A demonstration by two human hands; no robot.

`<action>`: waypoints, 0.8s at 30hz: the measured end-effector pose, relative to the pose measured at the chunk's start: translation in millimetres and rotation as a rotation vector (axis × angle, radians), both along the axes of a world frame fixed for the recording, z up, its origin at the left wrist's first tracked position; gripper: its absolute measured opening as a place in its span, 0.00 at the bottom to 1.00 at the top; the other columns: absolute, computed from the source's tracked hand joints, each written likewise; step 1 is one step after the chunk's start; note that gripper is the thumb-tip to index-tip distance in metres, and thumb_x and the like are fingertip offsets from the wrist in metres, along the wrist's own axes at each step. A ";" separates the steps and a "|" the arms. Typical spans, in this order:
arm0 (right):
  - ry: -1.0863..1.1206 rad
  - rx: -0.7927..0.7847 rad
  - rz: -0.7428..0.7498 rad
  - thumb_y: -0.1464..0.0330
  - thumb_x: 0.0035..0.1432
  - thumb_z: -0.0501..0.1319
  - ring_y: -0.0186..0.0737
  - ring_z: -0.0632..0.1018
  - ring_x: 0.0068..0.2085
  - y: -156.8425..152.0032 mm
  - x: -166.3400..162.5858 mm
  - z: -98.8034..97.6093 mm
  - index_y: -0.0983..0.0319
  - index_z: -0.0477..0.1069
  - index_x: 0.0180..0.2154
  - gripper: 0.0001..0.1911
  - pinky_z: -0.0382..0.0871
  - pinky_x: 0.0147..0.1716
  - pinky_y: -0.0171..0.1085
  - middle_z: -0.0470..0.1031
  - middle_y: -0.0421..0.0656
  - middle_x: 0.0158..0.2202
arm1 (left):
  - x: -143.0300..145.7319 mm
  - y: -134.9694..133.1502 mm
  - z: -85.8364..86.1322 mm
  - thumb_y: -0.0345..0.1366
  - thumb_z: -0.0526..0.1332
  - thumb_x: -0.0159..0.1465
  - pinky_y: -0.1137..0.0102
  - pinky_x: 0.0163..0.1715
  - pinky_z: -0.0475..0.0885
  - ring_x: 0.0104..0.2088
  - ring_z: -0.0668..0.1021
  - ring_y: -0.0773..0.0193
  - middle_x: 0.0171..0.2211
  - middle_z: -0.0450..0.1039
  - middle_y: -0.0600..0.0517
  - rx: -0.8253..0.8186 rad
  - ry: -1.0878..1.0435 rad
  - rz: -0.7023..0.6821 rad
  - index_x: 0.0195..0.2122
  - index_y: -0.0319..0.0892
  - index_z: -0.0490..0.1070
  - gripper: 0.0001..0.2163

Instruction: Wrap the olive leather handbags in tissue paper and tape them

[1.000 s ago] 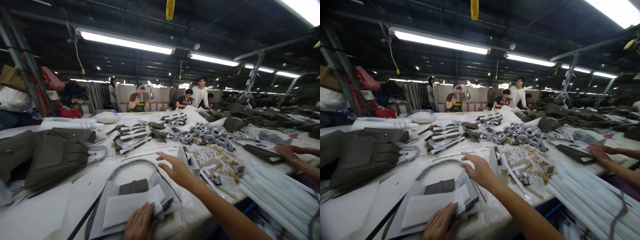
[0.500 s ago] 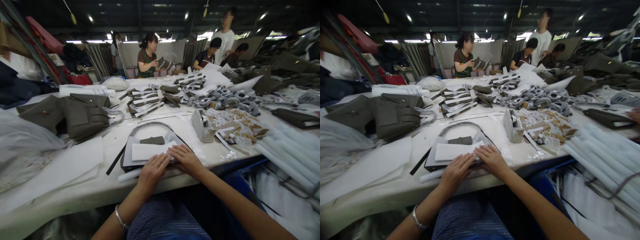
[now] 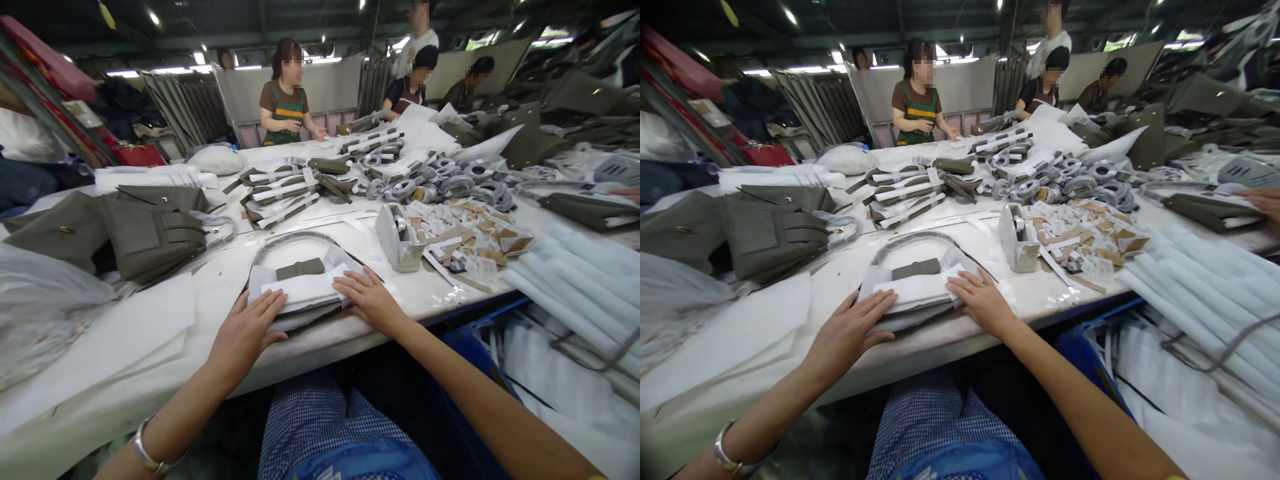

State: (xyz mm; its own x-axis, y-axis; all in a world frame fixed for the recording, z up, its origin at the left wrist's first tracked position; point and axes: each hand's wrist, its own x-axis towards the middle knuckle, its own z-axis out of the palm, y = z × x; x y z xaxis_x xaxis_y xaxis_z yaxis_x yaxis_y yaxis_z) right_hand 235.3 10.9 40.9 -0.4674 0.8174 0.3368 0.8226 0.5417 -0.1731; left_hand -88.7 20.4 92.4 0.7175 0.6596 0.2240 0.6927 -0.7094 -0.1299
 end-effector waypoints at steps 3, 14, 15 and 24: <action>0.017 -0.009 -0.007 0.77 0.56 0.63 0.49 0.63 0.66 -1.0 -1.5 -3.1 0.54 0.61 0.64 0.35 0.47 0.66 0.57 0.67 0.43 0.64 | 6.7 3.4 -2.3 0.36 0.58 0.68 0.49 0.62 0.61 0.62 0.69 0.48 0.62 0.66 0.38 0.045 0.013 -0.022 0.61 0.37 0.62 0.21; 0.081 0.080 -0.129 0.74 0.62 0.60 0.52 0.61 0.67 -14.1 -16.8 -2.5 0.55 0.64 0.62 0.28 0.46 0.67 0.60 0.65 0.46 0.64 | 2.5 19.7 -56.6 0.29 0.52 0.70 0.59 0.59 0.68 0.59 0.72 0.57 0.58 0.71 0.46 0.108 -0.301 -0.039 0.63 0.42 0.61 0.20; 0.145 0.101 -0.165 0.73 0.63 0.58 0.52 0.62 0.66 -22.6 -21.6 -3.4 0.56 0.65 0.61 0.25 0.50 0.66 0.58 0.66 0.47 0.63 | 2.6 18.3 -59.4 0.29 0.52 0.70 0.59 0.60 0.68 0.60 0.72 0.57 0.59 0.70 0.47 0.115 -0.311 -0.034 0.64 0.43 0.60 0.21; 1.129 -0.646 -0.391 0.61 0.58 0.63 0.45 0.81 0.41 -58.2 -77.5 -15.5 0.60 0.67 0.52 0.21 0.75 0.45 0.47 0.77 0.50 0.50 | 3.2 15.2 -65.1 0.29 0.52 0.71 0.59 0.58 0.69 0.60 0.72 0.57 0.60 0.69 0.48 0.169 -0.340 -0.014 0.65 0.45 0.59 0.21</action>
